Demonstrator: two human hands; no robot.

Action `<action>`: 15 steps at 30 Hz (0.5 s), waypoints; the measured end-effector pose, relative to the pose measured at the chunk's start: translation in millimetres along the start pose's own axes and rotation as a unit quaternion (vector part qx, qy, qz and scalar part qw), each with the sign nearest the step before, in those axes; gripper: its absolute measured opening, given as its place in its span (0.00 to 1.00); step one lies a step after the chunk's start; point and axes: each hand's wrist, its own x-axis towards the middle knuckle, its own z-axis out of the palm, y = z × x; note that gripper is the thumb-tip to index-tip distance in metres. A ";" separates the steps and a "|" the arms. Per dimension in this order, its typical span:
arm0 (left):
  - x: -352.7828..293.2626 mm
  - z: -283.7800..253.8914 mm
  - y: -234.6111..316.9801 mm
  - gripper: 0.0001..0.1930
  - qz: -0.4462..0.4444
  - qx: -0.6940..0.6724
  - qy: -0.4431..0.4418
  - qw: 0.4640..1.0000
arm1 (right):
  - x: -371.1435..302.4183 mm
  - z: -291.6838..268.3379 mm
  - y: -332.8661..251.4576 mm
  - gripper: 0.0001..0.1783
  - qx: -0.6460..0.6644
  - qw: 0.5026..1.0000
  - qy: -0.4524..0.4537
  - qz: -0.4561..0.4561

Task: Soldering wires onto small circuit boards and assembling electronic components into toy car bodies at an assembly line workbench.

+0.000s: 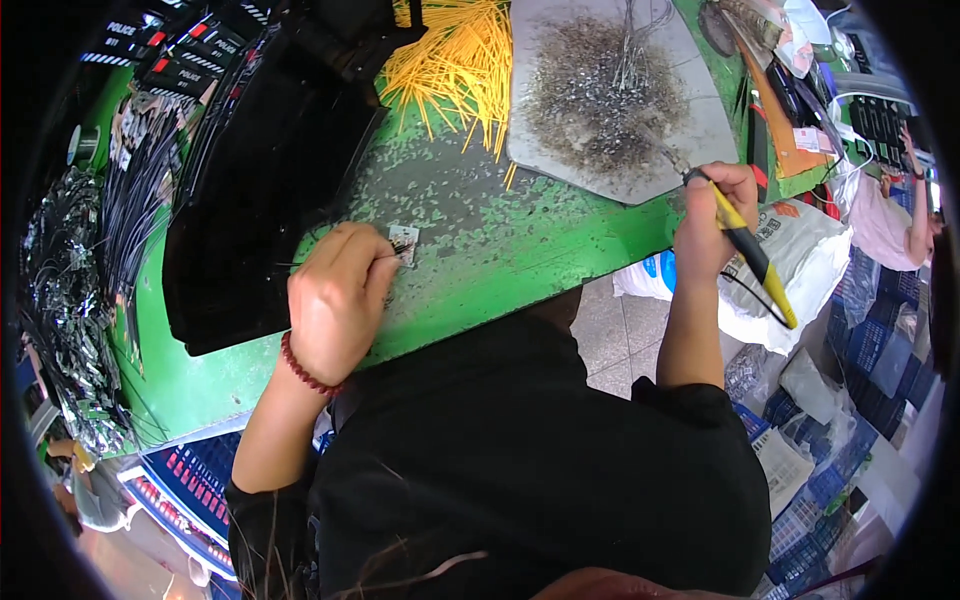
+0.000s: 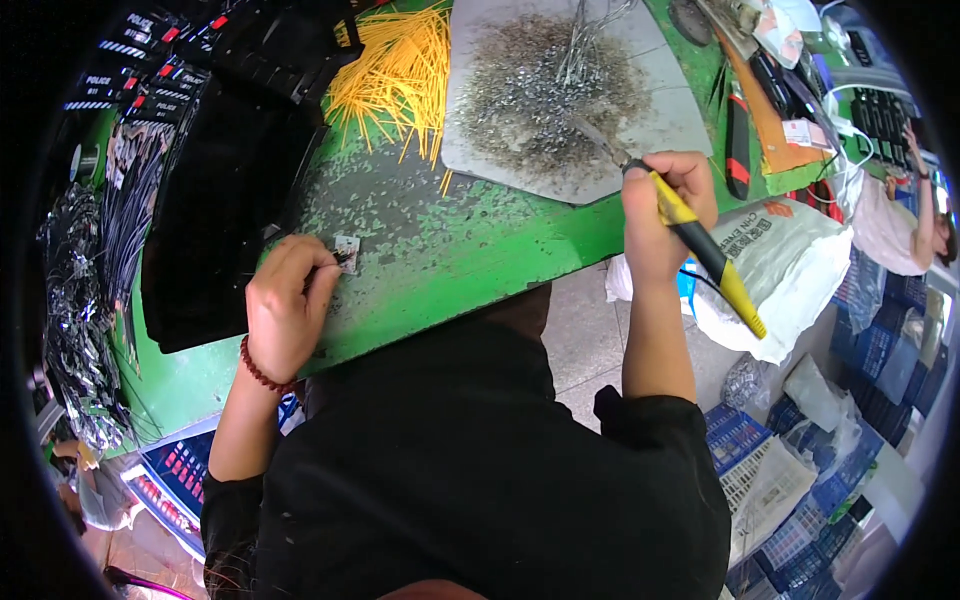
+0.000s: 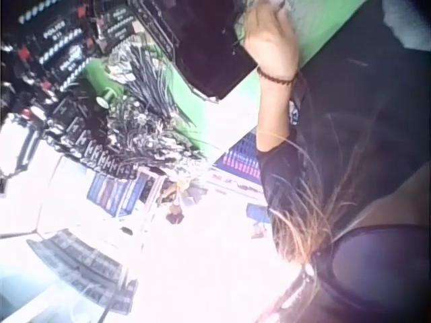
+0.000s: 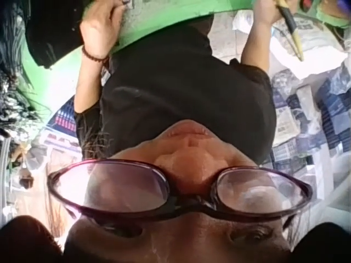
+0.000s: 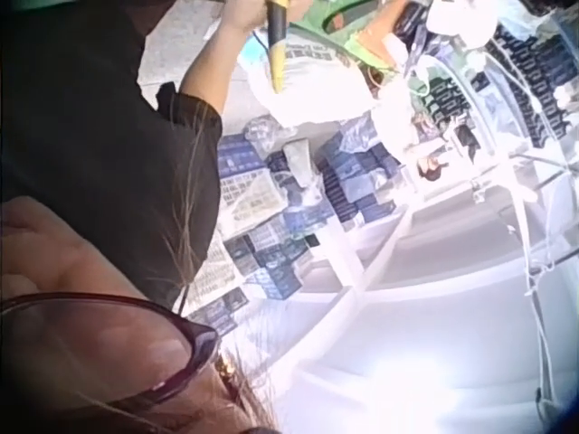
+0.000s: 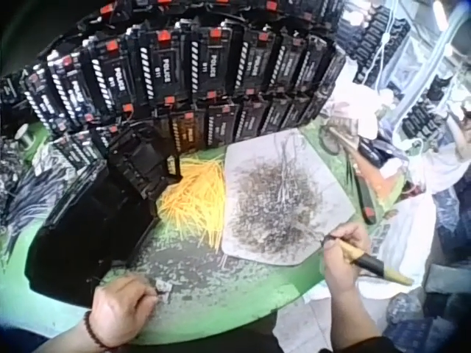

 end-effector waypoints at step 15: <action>-2.6 1.3 3.0 0.07 -0.026 -0.013 -0.002 1.000 | 33.2 6.7 26.5 0.05 -0.052 0.998 0.015 -0.011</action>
